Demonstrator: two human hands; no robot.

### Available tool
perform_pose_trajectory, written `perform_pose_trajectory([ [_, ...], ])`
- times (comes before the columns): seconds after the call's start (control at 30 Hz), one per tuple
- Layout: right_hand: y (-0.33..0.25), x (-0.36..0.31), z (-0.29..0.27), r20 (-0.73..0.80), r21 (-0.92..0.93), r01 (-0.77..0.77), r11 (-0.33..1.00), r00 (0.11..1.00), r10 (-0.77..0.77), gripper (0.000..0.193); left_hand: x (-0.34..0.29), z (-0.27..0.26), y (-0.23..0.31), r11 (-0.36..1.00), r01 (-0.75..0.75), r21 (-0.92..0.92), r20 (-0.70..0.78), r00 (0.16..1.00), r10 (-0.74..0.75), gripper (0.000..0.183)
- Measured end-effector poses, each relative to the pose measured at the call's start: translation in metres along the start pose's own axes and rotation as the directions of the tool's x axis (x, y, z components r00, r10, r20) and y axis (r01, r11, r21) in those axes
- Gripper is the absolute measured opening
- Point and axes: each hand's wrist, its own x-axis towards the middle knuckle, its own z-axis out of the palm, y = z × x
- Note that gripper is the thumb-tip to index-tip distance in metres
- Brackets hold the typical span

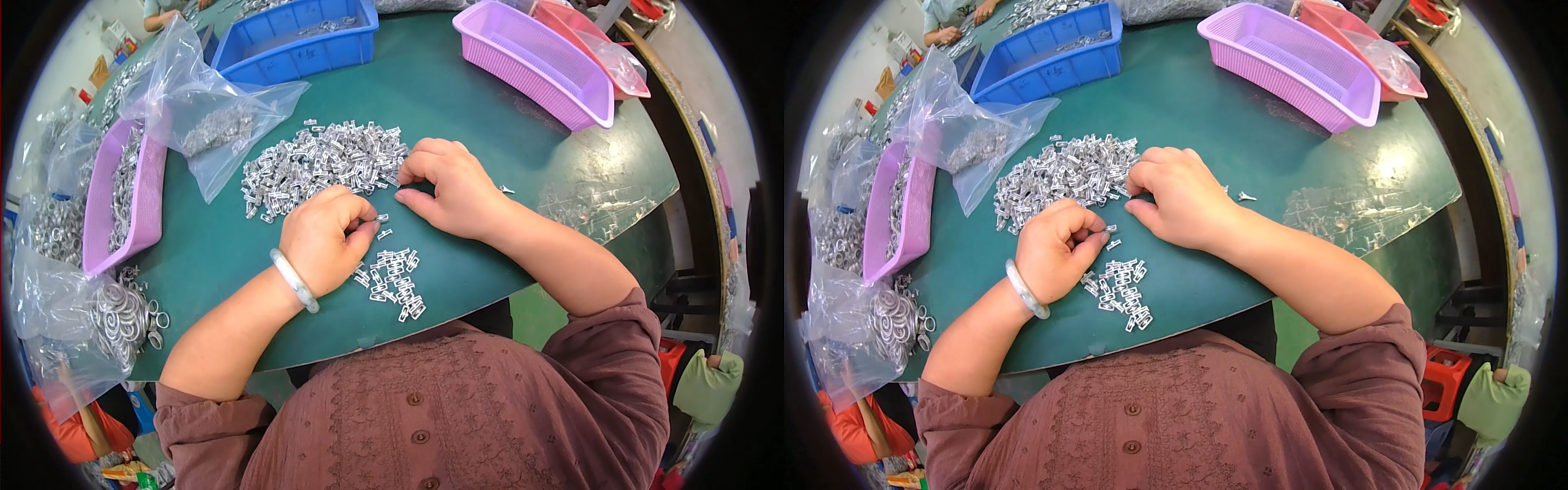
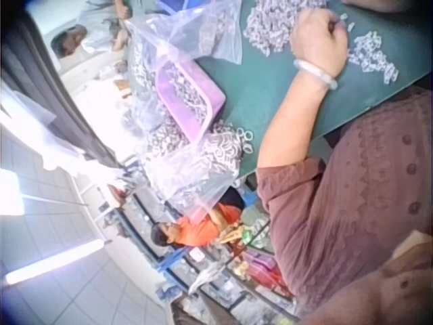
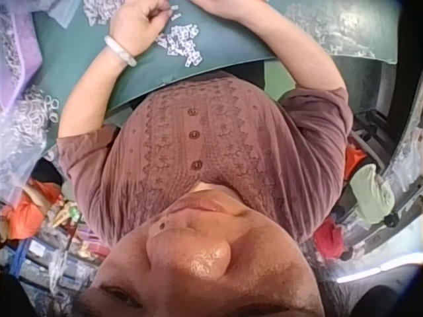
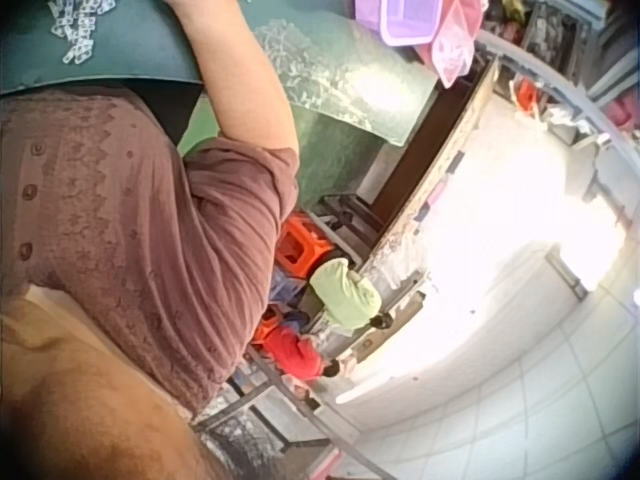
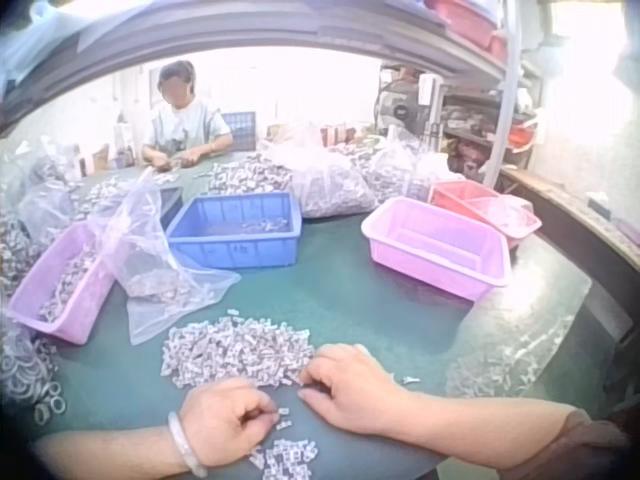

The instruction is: The person assembles small metal fasteners by joining two components together by hand and sets the finished pieces on the table.

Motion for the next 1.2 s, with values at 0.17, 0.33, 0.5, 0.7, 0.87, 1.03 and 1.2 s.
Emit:
perform_pose_trajectory([
  [0.17, -0.003, 0.0, 0.001, -0.007, -0.025, -0.061, 0.998, 0.998, 0.061, 0.013, 0.0, -0.002, -0.001, 1.0, -0.011, -0.023, 0.052, 0.999, 0.012, 0.006],
  [0.33, -0.003, 0.0, 0.001, 0.016, -0.038, -0.086, 0.996, 0.996, 0.087, 0.011, 0.0, -0.006, -0.001, 0.994, -0.104, -0.046, 0.098, 0.989, 0.108, 0.007],
  [0.5, -0.006, 0.001, -0.007, 0.123, 0.006, -0.062, 0.998, 0.991, 0.061, 0.006, 0.001, -0.007, -0.002, 0.992, -0.074, -0.1, 0.085, 0.993, 0.083, 0.008],
  [0.7, -0.006, 0.0, -0.008, 0.196, 0.067, -0.008, 0.998, 0.981, -0.005, 0.007, 0.002, -0.001, -0.003, 0.997, -0.035, -0.064, 0.02, 0.999, 0.037, 0.015],
  [0.87, -0.005, -0.001, -0.005, 0.142, 0.05, 0.011, 0.999, 0.99, -0.018, 0.006, 0.004, 0.004, -0.004, 0.998, -0.063, -0.022, -0.015, 0.998, 0.063, 0.019],
  [1.03, -0.004, -0.001, -0.004, 0.128, 0.003, 0.027, 1.0, 0.991, -0.027, 0.007, 0.006, 0.01, -0.003, 0.999, -0.04, 0.026, -0.062, 0.997, 0.042, 0.015],
  [1.2, -0.008, 0.0, -0.008, 0.139, 0.076, 0.017, 0.997, 0.99, -0.027, 0.008, 0.007, 0.011, -0.007, 0.988, -0.14, 0.059, -0.079, 0.986, 0.144, 0.009],
])
